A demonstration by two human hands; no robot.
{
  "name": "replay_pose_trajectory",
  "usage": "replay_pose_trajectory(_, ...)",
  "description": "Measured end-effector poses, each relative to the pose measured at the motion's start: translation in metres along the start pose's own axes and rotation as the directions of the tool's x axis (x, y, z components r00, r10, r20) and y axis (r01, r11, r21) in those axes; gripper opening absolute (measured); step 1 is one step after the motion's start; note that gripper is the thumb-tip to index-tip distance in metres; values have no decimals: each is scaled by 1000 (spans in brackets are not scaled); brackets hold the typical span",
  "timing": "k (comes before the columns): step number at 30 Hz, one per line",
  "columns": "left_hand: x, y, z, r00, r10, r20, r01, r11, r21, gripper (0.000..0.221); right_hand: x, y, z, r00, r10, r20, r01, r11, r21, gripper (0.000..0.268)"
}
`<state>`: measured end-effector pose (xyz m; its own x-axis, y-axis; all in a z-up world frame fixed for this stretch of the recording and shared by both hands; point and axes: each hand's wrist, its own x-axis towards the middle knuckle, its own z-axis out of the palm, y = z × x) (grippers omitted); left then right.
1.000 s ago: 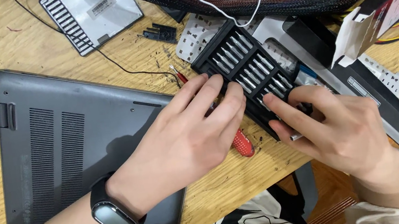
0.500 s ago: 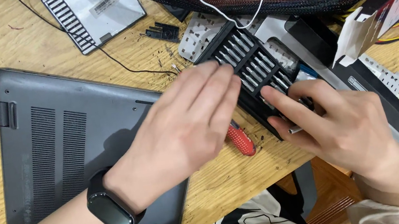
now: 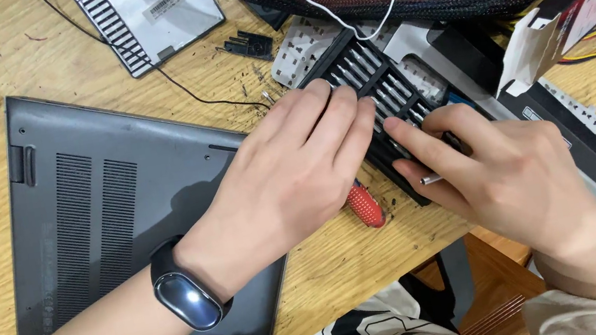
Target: The person pries open the bottom cover of a laptop, removes screws and small components, and sorts screwdriver bits in a bit case. They then reposition the laptop, close its lid, and flip it over on the workbench.
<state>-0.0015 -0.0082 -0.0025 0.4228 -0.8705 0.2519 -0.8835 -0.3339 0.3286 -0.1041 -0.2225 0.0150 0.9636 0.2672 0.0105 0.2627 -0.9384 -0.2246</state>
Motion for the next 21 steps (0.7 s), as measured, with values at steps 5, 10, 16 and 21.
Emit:
replay_pose_trajectory(5,3,-1,0,1000,15,3,-15,999,29,34,1,0,0,1000,-5,-10,5,1000,3,38)
replay_pose_trajectory(10,4,-2,-1,999,52,13,-53,994,94,36,1,1,6,999,8,-42,-7,999,32,37)
replay_pose_trajectory(16,7,4,-1,999,31,44,-36,993,110,37,8,-4,9,995,53,-87,-49,998,43,28)
replay_pose_trajectory(21,13,1,-1,996,31,79,-37,996,83,29,12,-1,16,981,106,-160,-81,984,157,22)
